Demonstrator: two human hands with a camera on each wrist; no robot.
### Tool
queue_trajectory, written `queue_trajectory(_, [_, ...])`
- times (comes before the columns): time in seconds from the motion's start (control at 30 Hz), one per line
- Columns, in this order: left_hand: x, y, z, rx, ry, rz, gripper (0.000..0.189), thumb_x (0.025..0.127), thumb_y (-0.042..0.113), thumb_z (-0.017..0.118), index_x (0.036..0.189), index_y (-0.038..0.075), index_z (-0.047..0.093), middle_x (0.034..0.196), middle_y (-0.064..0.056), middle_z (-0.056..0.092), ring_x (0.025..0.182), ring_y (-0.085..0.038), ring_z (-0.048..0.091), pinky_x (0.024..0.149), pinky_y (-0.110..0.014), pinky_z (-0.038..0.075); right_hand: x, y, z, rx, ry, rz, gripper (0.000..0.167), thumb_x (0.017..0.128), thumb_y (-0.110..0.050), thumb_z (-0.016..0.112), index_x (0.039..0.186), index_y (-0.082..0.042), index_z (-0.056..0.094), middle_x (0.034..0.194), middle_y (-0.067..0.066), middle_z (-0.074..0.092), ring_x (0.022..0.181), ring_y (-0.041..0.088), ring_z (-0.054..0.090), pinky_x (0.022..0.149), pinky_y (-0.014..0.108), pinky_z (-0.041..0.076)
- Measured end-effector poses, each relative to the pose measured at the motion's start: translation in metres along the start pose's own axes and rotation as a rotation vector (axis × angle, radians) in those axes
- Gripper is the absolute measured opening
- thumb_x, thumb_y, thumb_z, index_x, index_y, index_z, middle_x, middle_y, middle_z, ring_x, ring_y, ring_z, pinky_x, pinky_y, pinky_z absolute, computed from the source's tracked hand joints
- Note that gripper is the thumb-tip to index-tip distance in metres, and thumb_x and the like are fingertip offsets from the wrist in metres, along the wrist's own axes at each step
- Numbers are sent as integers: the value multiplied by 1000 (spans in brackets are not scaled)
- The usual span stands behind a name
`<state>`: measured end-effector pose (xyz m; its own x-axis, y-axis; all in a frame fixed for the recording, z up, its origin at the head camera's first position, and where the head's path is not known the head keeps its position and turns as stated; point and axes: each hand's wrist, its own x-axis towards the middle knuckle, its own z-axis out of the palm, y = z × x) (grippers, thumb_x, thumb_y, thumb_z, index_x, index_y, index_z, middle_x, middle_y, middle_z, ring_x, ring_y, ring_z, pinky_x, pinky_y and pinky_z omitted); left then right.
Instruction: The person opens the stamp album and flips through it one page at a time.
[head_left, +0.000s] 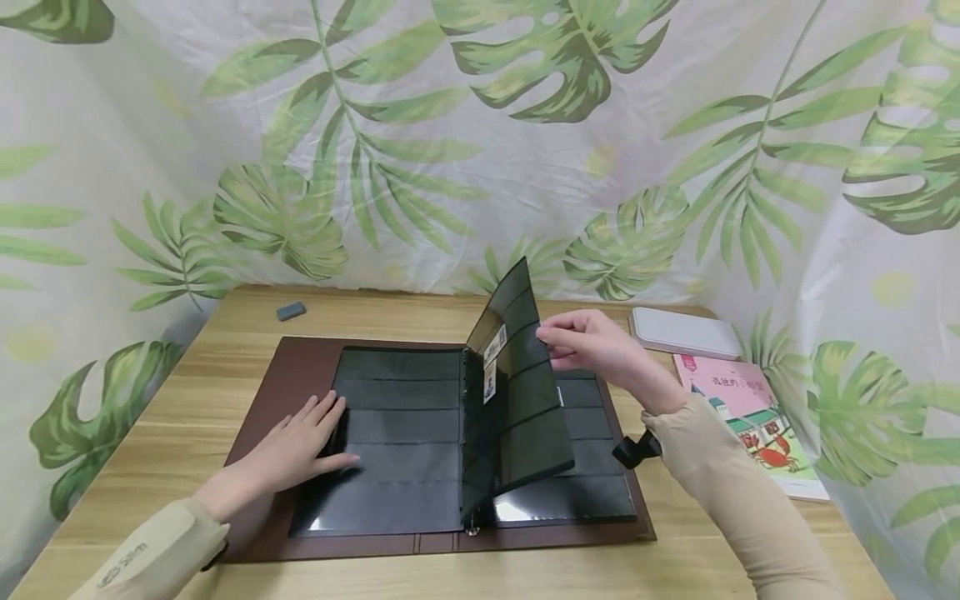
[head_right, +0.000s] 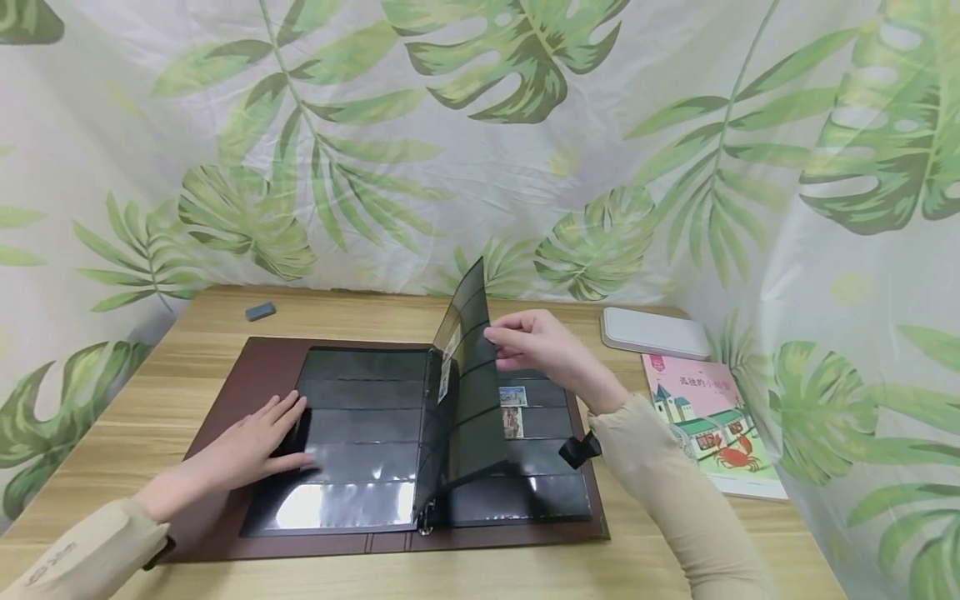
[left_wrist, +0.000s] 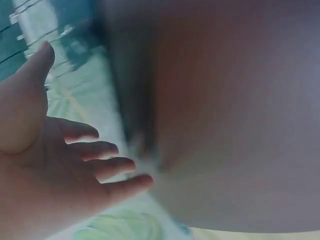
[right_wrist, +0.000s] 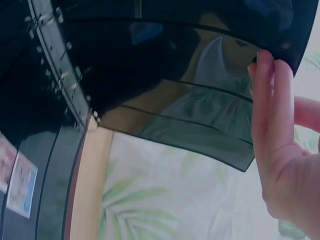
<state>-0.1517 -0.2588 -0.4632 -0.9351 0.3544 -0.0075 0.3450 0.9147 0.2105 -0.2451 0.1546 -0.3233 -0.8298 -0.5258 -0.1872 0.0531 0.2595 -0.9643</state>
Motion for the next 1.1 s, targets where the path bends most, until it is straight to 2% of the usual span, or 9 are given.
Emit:
queue_trajectory(0.13, [16,26,-26,-134,33,50,88,92,52,63,147,-11,37,152,-33,38,139,-51,40,106,-61,42,8,-4,14,14,-13,-6,31,99,-12,52,122,10,56,79,-11,58,71,0,56,78,22,58])
queue_trajectory(0.27, [38,66,-53,-278,54,86,84,95,51,60,151,-7,32,155,-27,37,142,-44,40,110,-58,40,15,-8,26,50,-28,-16,29,99,-10,52,119,9,57,79,-10,60,71,2,61,76,22,58])
queue_trajectory(0.37, [51,95,-69,-340,72,116,83,96,50,59,152,-4,32,155,-24,40,142,-40,42,112,-55,39,21,-10,35,72,-48,-22,29,100,-10,52,120,10,57,81,-8,62,72,3,64,76,23,59])
queue_trajectory(0.57, [61,138,-95,-444,85,102,79,97,54,55,153,2,34,153,-18,45,136,-36,51,107,-53,45,29,-11,49,100,-95,-25,28,100,-12,53,118,8,59,85,-5,68,77,8,69,82,28,60])
queue_trajectory(0.67, [62,148,-102,-487,81,88,73,97,54,55,150,6,39,143,-15,57,113,-26,66,94,-44,54,32,-13,54,109,-111,-21,29,100,-14,53,117,8,60,85,-3,69,78,9,70,81,26,60])
queue_trajectory(0.8, [63,154,-105,-517,90,99,57,96,47,60,139,12,50,122,-7,68,88,-13,68,77,-32,56,33,-16,59,106,-119,-8,34,100,-14,53,122,11,59,86,-2,70,79,9,70,80,25,60])
queue_trajectory(0.87, [62,155,-105,-533,100,111,49,96,42,62,134,13,52,118,-6,69,91,-14,70,76,-31,57,33,-17,61,107,-124,2,35,101,-14,53,124,11,58,88,0,71,81,9,71,81,25,60])
queue_trajectory(0.93, [61,155,-106,-548,101,116,47,97,37,62,135,11,52,122,-6,69,103,-17,70,81,-34,57,33,-16,61,112,-133,2,35,101,-14,53,126,11,57,91,1,71,83,10,71,83,28,60])
queue_trajectory(1.1, [59,149,-109,-561,86,88,59,97,29,57,147,3,41,140,-15,60,127,-27,61,99,-46,53,31,-11,56,136,-160,-29,38,102,-15,51,129,12,54,105,14,72,89,16,73,89,33,59])
